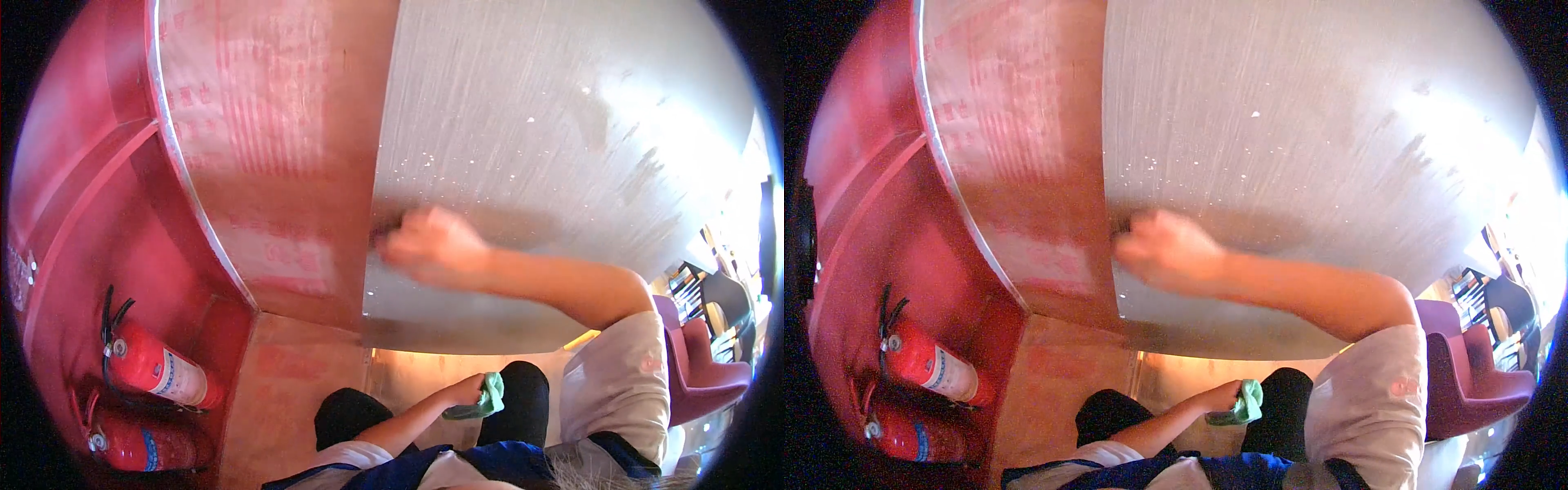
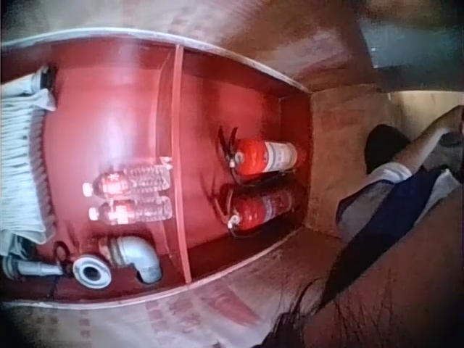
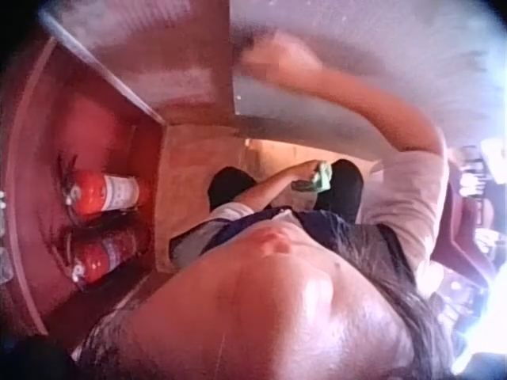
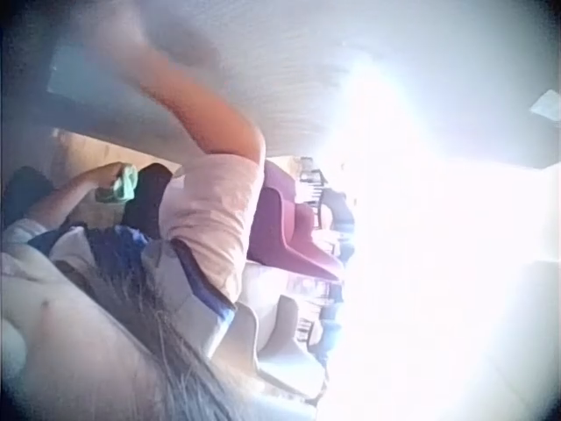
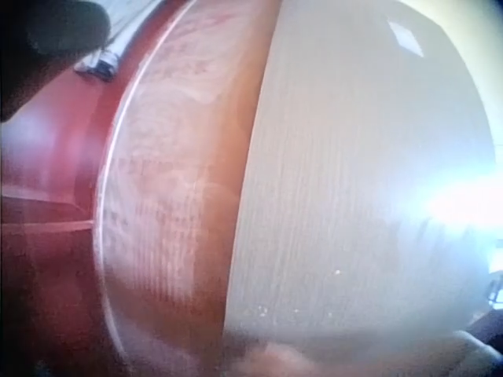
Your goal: Scrubbing marks off a wall surface with steel wool and wiping it down with a cloth.
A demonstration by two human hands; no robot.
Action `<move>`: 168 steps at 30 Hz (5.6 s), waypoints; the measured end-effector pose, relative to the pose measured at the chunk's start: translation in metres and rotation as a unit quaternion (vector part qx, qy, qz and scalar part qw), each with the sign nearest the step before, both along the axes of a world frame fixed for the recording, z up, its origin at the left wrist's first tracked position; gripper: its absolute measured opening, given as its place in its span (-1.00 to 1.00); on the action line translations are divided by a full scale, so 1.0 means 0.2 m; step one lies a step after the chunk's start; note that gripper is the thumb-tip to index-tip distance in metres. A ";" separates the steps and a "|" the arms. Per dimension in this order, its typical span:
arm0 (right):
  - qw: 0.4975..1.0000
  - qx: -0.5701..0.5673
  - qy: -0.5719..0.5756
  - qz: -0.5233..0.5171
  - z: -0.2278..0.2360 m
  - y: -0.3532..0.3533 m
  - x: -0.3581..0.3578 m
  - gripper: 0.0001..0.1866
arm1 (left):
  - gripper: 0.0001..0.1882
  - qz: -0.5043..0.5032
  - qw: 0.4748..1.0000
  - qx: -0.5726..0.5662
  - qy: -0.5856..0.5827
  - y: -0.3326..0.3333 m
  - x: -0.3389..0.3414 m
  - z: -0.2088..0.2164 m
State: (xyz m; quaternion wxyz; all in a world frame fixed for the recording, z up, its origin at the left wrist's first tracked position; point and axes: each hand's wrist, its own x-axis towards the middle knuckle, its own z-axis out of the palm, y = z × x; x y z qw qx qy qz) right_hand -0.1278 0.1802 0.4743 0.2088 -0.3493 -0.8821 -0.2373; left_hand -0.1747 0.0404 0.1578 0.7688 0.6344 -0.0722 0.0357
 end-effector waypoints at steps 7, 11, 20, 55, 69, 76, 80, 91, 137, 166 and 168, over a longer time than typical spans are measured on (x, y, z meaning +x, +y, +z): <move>0.938 0.326 -0.066 -0.099 0.81 -0.09 0.11 -0.86 | -0.82 0.008 1.000 0.008 -0.004 -0.01 0.00 0.00; 0.915 0.381 0.009 -0.133 0.89 -0.08 0.17 -0.84 | -0.76 -0.051 0.997 0.050 0.010 0.03 0.02 0.03; 0.971 0.202 -0.106 -0.070 0.38 0.01 0.07 -0.81 | -0.83 -0.008 1.000 0.003 -0.013 0.03 0.01 -0.01; 0.913 0.362 0.062 -0.179 0.87 -0.21 0.29 -0.72 | -0.84 -0.025 0.999 -0.042 0.022 -0.01 0.00 0.05; 0.920 0.289 -0.157 -0.213 0.39 -0.26 0.29 -0.68 | -0.83 0.001 0.999 -0.024 0.021 0.01 -0.01 0.00; 0.879 0.431 0.043 -0.199 0.76 -0.26 0.39 -0.80 | -0.79 -0.022 0.997 -0.060 0.032 0.02 0.03 -0.06; 0.963 0.179 -0.141 -0.141 0.16 -0.29 0.36 -0.60 | -0.81 -0.001 0.998 -0.049 0.049 0.06 0.03 -0.12; 0.904 0.406 -0.054 -0.122 0.88 -0.26 0.37 -0.57 | -0.78 0.023 0.996 -0.049 0.066 0.04 0.02 -0.09; 0.886 0.395 -0.069 -0.231 0.85 -0.40 0.43 -0.50 | -0.78 0.028 0.994 -0.033 0.100 0.02 0.03 -0.11; 0.819 0.326 0.312 -0.355 -0.23 -1.27 1.21 -0.40 | -0.67 0.771 0.540 0.315 -0.118 1.07 -0.27 1.52; 0.811 0.299 0.348 -0.363 -0.38 -1.38 1.29 -0.41 | -0.76 0.670 0.265 0.662 -0.207 1.13 -0.06 1.75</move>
